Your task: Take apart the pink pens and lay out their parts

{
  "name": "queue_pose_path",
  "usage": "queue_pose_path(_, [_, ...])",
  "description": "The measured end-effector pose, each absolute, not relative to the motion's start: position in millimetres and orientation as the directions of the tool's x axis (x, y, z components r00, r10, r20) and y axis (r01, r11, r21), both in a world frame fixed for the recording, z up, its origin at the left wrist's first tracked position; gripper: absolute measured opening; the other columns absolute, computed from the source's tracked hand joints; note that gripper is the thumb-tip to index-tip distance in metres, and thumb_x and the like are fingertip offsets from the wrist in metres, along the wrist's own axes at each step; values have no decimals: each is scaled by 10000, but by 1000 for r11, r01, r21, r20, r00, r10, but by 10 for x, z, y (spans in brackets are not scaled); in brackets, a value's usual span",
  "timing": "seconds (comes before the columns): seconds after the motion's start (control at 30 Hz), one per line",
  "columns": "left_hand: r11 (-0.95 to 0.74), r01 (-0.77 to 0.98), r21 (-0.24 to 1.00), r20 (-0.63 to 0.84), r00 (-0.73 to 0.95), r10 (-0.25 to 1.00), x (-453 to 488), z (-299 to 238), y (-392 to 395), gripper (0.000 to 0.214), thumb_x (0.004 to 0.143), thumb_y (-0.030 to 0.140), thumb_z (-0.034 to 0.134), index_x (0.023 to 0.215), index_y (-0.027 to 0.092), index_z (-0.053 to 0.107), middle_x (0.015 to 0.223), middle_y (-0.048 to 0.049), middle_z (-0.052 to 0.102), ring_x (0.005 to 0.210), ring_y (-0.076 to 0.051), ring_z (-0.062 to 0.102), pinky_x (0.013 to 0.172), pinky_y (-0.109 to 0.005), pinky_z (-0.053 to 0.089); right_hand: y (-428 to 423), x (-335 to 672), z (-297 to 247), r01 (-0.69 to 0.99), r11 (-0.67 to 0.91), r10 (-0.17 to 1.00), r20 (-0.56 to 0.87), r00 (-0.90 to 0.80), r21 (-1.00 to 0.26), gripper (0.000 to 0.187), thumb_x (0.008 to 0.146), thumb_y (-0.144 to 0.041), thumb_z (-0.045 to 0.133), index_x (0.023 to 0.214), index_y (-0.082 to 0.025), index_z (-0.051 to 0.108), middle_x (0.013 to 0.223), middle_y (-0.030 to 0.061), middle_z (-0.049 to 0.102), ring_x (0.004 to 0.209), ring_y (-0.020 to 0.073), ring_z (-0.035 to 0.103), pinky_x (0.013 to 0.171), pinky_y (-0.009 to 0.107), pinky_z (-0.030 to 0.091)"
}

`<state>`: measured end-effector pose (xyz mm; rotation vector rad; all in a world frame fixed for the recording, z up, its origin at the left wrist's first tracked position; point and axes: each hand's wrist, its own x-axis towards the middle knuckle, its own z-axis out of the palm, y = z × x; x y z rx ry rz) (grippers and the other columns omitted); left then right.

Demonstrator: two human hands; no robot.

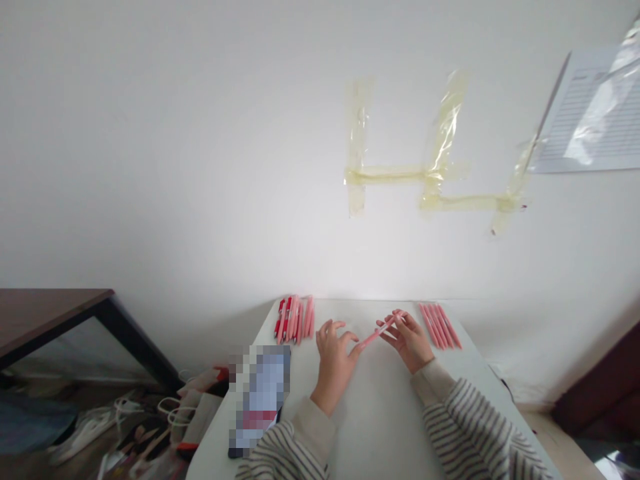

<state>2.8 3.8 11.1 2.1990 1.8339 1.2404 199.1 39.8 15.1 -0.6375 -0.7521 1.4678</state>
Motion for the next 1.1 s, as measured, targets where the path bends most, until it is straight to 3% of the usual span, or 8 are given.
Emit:
queue_pose_path(0.13, [-311,806,503,456,58,888,41,91,27,158,823,303,720,976,261,729,1253,-69,651,1386,-316,424,1175,-655,293,439,2035,103,-710,1,1000,1,1,-704,410,737,-459,852,1006,-295,590,805,-52,650,860,216,725,846,489,602])
queue_pose_path(0.23, [-287,821,493,363,106,926,44,94,13,254,838,248,687,1091,276,702,1350,-62,633,1437,-309,409,1198,-689,233,484,2077,60,-744,-21,999,-43,10,-668,404,760,-498,821,1022,-322,569,769,-58,632,752,181,687,743,433,604])
queue_pose_path(0.43, [-297,829,473,238,204,950,28,135,-21,334,887,248,617,1216,282,665,1456,-76,581,1437,-275,439,1226,-646,228,549,2133,21,-765,-42,999,-10,-47,-643,404,746,-495,816,1007,-340,549,679,-84,519,534,106,482,495,253,408])
queue_pose_path(0.7, [-302,842,447,235,215,948,7,141,-26,346,893,263,601,1236,284,649,1454,-80,576,1422,-276,448,1222,-634,240,528,2159,119,-770,-97,993,-7,-120,-631,413,825,-678,632,866,-269,594,640,-51,451,547,133,422,555,307,409])
queue_pose_path(1.1, [-315,846,431,248,225,942,1,130,-27,339,894,269,599,1229,290,644,1443,-80,575,1405,-272,460,1215,-626,257,454,2192,230,-700,-74,979,82,-186,-711,467,869,-661,526,657,-251,452,618,-45,359,572,154,385,609,351,425])
